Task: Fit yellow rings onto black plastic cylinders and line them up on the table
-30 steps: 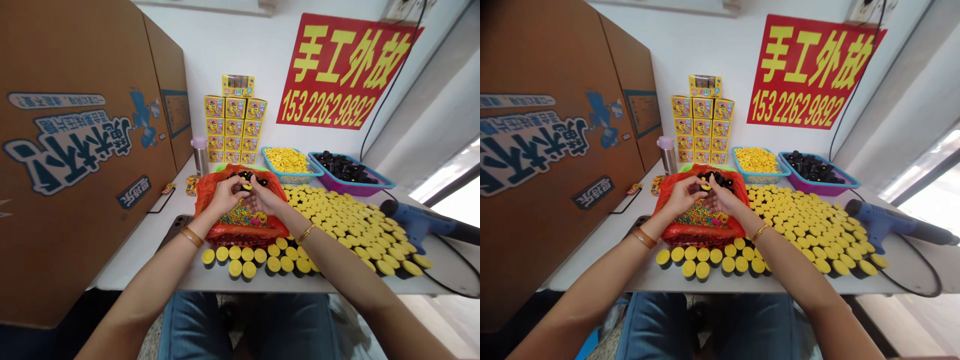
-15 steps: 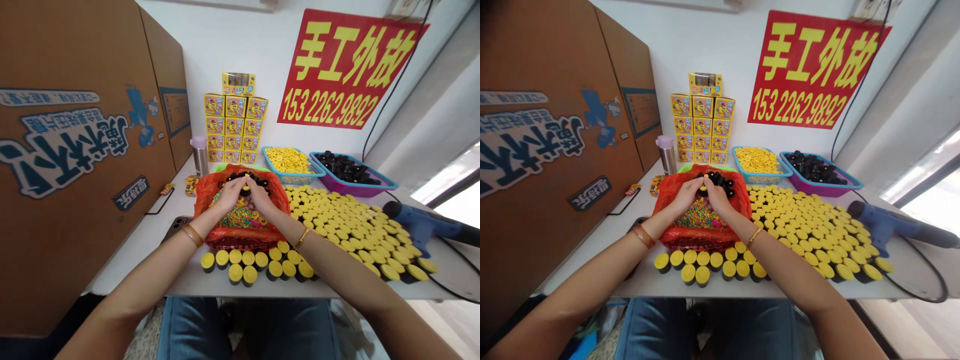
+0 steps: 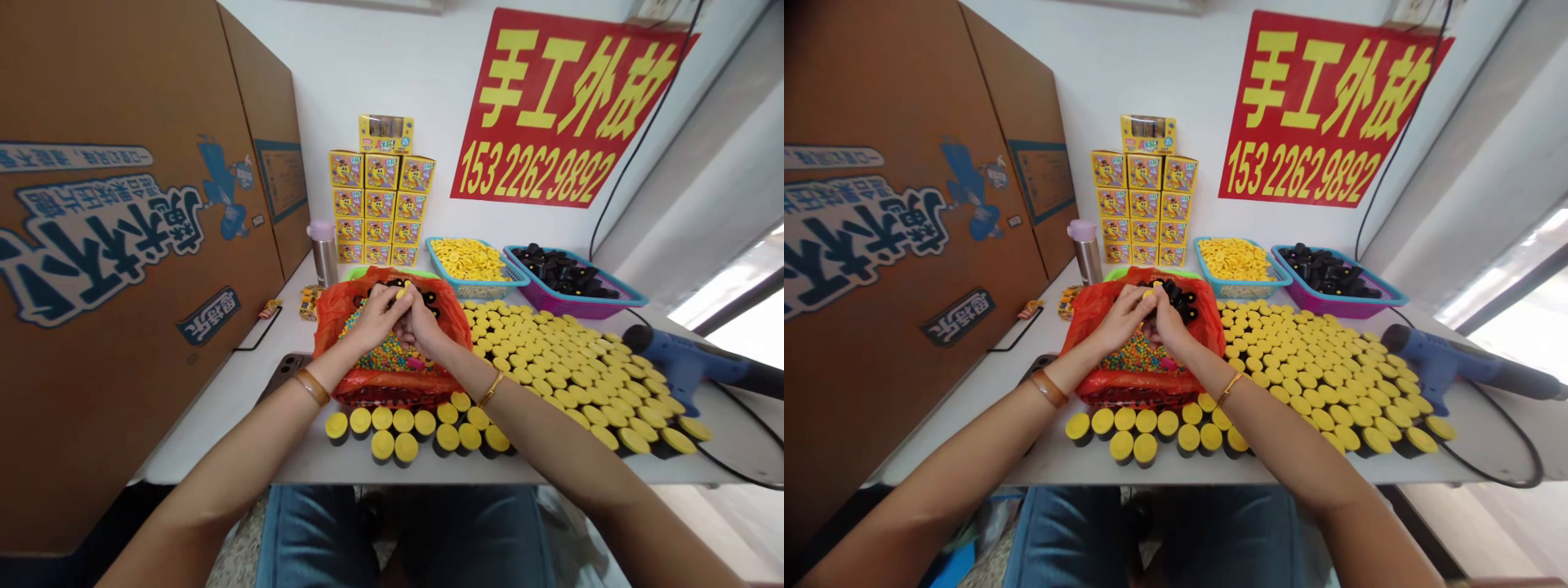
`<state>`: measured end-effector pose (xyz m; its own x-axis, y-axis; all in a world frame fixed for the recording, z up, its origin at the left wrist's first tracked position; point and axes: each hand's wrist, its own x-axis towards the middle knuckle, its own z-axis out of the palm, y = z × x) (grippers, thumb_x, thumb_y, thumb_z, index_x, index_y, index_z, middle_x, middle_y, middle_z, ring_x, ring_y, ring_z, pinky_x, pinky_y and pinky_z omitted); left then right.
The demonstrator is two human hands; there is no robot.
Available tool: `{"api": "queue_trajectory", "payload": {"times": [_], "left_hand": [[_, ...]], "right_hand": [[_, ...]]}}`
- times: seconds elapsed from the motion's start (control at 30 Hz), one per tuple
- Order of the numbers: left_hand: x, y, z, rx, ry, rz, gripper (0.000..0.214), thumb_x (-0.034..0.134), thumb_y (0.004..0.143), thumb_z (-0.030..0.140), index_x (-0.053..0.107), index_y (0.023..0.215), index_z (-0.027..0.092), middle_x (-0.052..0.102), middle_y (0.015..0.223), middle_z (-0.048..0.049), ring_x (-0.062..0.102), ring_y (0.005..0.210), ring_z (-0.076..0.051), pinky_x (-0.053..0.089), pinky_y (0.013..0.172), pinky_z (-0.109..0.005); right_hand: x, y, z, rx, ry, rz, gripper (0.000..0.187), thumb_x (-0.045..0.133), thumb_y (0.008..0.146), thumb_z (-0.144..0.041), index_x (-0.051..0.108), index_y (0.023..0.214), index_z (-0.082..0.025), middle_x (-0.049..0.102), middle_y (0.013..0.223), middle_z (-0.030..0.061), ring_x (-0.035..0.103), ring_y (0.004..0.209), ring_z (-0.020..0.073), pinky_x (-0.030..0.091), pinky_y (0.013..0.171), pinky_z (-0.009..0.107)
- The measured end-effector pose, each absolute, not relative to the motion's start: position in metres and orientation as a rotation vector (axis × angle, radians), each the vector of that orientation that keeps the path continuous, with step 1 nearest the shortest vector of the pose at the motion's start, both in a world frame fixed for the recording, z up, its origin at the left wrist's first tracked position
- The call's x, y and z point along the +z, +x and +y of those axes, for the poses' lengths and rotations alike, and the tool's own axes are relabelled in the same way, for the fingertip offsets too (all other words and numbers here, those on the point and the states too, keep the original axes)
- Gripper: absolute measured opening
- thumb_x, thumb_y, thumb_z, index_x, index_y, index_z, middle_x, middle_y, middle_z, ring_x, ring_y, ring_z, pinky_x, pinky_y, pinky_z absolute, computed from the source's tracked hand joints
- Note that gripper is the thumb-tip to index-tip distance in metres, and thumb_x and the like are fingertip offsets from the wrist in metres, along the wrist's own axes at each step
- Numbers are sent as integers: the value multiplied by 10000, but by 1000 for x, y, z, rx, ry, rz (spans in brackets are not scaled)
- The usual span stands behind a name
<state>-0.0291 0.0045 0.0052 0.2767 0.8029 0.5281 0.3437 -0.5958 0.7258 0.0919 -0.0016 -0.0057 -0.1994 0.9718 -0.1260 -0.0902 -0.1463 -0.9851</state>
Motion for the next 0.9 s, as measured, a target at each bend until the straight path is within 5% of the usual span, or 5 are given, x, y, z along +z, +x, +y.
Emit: {"api": "queue_trajectory", "payload": {"times": [0.1,0.27,0.47,0.7,0.9], "left_hand": [[3,-33,6,1292,2154,982,278,645,853,435,691,916,168,583,862,-36,543,873,-187,446,818,-291],[-3,-41,9,1251,2252,1315,250,754,755,419,743,832,182,533,796,-25,525,778,-181,424,719,-291],[-7,-46,14,1206,2306,1421,249,768,743,411,769,884,205,616,801,-42,569,761,-195,434,709,-300],[-3,-45,11,1313,2123,1356,250,825,685,337,782,901,218,720,865,-47,632,799,-205,492,777,-329],[0,-44,10,1366,1957,1197,282,845,651,299,786,901,184,729,826,-45,631,740,-185,505,718,-314]], "right_hand": [[-2,97,-1,1605,-1109,-1156,614,391,852,-789,519,681,-213,446,423,-25,348,335,94,319,333,224],[-5,107,3,1224,-1033,-1151,383,812,668,-500,628,777,-183,638,636,-10,590,527,113,535,519,249],[-10,111,3,1199,-983,-1225,395,883,549,-344,731,848,-136,723,727,39,662,626,147,585,665,314],[-9,114,5,1395,-913,-1062,334,882,560,-221,731,845,-134,734,771,40,698,711,144,589,782,315],[-8,116,4,1468,-812,-1016,338,898,540,-257,739,808,-127,731,761,57,696,741,162,596,802,340]]}}
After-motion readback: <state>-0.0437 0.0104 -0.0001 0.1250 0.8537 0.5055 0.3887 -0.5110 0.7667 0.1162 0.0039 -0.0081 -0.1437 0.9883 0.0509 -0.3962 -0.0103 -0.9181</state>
